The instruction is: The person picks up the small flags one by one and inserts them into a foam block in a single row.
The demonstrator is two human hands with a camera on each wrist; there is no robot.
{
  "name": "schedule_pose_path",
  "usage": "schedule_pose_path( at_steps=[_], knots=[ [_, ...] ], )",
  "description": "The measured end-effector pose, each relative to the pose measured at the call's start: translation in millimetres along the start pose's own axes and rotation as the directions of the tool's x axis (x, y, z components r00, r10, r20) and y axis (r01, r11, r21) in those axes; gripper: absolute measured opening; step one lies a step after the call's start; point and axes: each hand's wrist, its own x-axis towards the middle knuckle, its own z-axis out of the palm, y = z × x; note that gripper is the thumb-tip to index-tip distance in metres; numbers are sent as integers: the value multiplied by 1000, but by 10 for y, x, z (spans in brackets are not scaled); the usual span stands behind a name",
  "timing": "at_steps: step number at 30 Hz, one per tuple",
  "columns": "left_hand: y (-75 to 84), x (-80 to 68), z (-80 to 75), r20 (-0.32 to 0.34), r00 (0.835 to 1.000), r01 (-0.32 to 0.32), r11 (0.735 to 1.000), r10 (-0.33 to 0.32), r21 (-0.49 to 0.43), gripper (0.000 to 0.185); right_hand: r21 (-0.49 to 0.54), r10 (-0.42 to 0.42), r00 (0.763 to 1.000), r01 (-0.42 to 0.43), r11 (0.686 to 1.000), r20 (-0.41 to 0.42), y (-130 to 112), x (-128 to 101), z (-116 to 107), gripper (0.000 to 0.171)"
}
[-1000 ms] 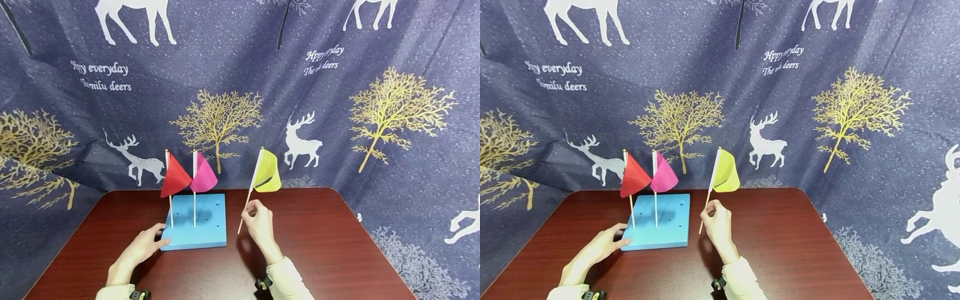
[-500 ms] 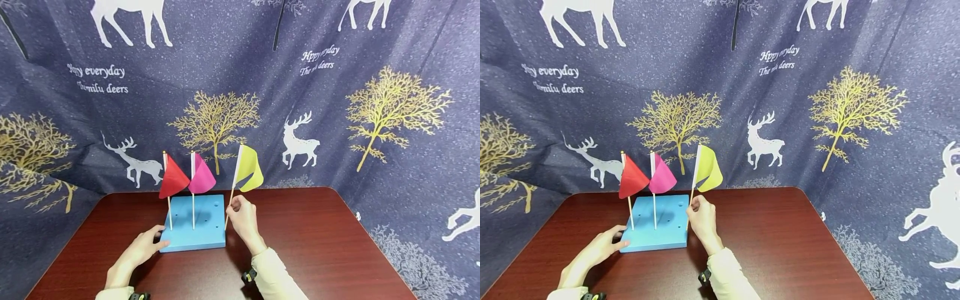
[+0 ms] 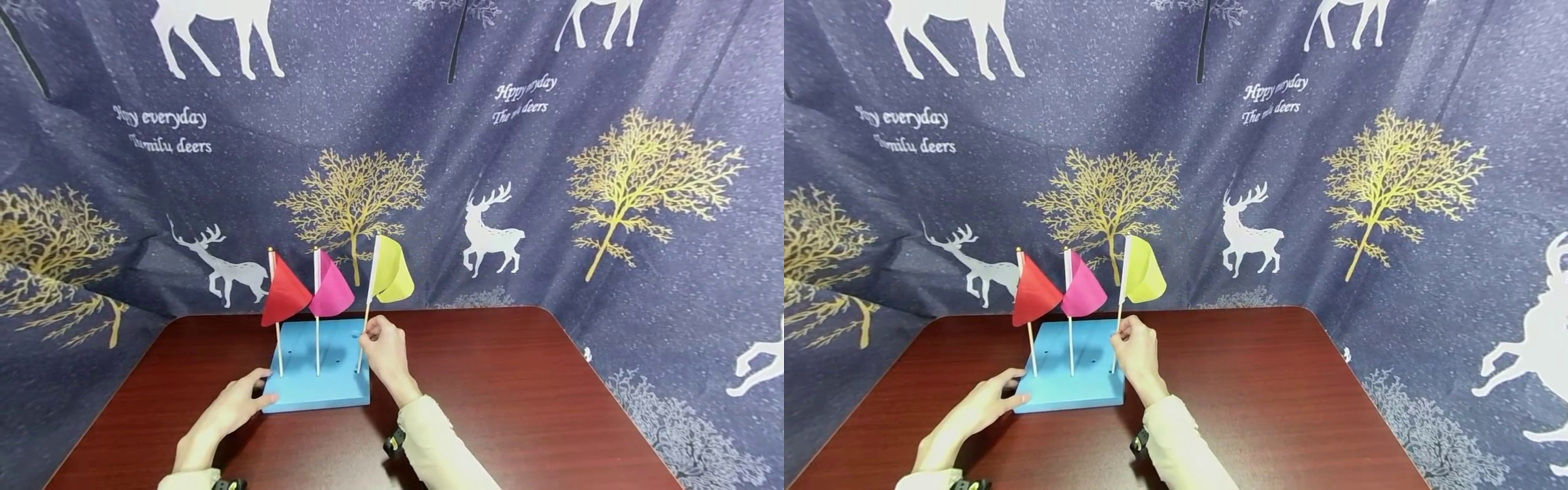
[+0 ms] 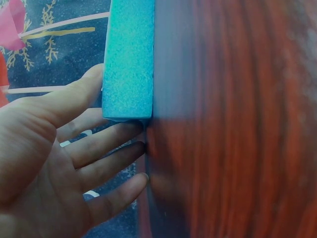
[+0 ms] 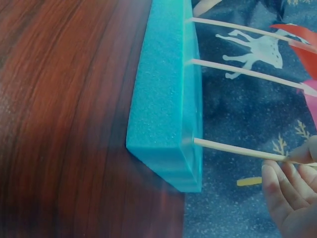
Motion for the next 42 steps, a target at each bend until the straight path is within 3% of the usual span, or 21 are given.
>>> schedule_pose_path(
  at_steps=[18,42],
  knots=[
    [-9,-9,1,6,1000,7,1000,-7,5,59,-82,20,995,-12,997,98,13,31,124,11],
    [-39,26,6,4,1000,11,1000,-11,9,62,-64,33,996,-28,998,84,75,-88,178,10]
  ],
)
